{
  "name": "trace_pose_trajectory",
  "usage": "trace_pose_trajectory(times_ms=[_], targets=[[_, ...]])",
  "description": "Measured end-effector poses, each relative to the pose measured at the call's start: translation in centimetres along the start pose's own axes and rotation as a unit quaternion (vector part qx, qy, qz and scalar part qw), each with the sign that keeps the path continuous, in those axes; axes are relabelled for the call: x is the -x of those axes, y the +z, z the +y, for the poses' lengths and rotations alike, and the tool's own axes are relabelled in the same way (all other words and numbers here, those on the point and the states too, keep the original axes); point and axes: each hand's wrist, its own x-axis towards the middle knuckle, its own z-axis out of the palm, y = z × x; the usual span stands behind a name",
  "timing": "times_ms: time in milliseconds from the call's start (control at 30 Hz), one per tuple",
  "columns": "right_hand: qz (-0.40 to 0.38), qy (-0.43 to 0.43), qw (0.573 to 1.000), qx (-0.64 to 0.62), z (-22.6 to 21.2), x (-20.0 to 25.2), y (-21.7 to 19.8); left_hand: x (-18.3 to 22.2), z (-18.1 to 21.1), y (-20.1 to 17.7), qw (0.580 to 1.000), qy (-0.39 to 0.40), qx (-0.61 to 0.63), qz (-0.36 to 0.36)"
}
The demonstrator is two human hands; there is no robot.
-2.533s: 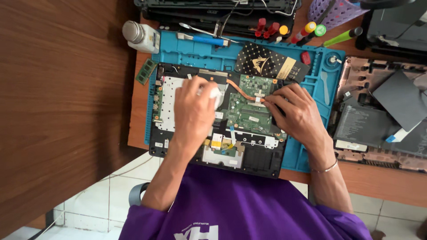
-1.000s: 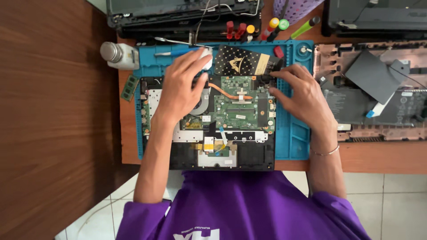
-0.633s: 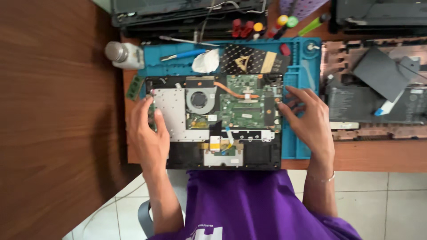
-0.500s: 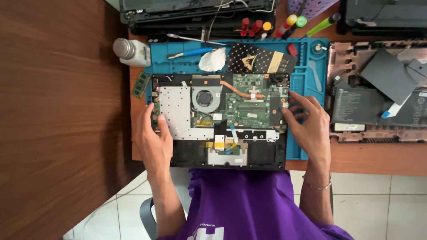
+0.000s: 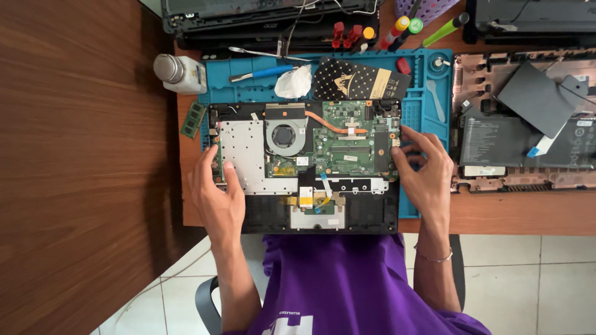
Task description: The person wipes the internal components of a disassembled laptop, including the motherboard and fan area, using a white cloth. They then handle a black plastic cover and a small black component, placing them on the workbench.
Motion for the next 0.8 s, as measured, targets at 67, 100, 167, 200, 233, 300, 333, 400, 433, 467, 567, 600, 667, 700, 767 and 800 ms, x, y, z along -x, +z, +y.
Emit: trace_pose_trajectory(times_ms=[67,100,167,200,233,300,333,400,433,467,567,600,667,700,767,800], targets=[[0.007,0.006,1.0,0.002,0.1,-0.2,0.3,0.1,0.1,0.0,0.999,-0.041,0.018,-0.002],[0.011,0.01,1.0,0.003,0.1,-0.2,0.3,0.1,0.2,0.1,0.999,-0.035,0.013,0.001],[0.013,0.011,1.0,-0.003,0.1,-0.2,0.3,0.0,0.1,0.1,1.0,-0.021,0.002,0.009],[0.014,0.013,1.0,-0.006,0.0,-0.2,0.2,-0.1,0.1,0.1,1.0,-0.028,-0.001,0.006],[0.012,0.012,1.0,-0.008,0.0,-0.2,0.2,-0.1,0.1,0.0,0.999,-0.035,-0.004,0.003],[0.006,0.013,1.0,-0.011,-0.1,-0.3,-0.1,-0.3,0.1,0.0,0.999,-0.041,-0.012,0.002],[0.002,0.015,1.0,-0.017,-0.1,-0.2,-0.2,-0.4,0.1,0.0,0.999,-0.039,-0.016,0.004],[-0.006,0.016,0.999,-0.03,-0.3,-0.3,-0.5,-0.6,0.3,0.1,0.999,-0.025,-0.037,0.015],[-0.003,0.012,0.999,-0.03,-0.4,-0.3,-0.7,-0.7,0.5,0.2,0.998,-0.013,-0.052,0.023],[-0.002,0.009,0.999,-0.031,-0.5,-0.1,-0.9,-0.6,0.7,0.2,0.997,-0.001,-0.069,0.03],[0.021,-0.023,0.999,-0.018,-0.6,0.3,-1.6,-0.4,1.7,0.9,0.997,0.049,-0.006,0.064],[0.032,-0.038,0.999,-0.01,-0.5,0.4,-1.9,-0.4,2.0,1.3,0.998,0.044,0.007,0.049],[0.057,-0.066,0.996,0.012,-0.3,0.5,-2.7,-0.5,3.0,2.3,0.999,0.035,0.033,0.018],[0.07,-0.079,0.994,0.023,-0.2,0.6,-3.1,-0.5,3.7,2.8,0.997,0.061,0.055,-0.001],[0.083,-0.088,0.992,0.039,0.2,0.5,-4.1,-0.4,5.6,4.3,0.988,0.112,0.101,-0.037],[0.089,-0.092,0.991,0.046,0.4,0.4,-4.5,-0.3,6.6,4.9,0.984,0.135,0.104,-0.042]])
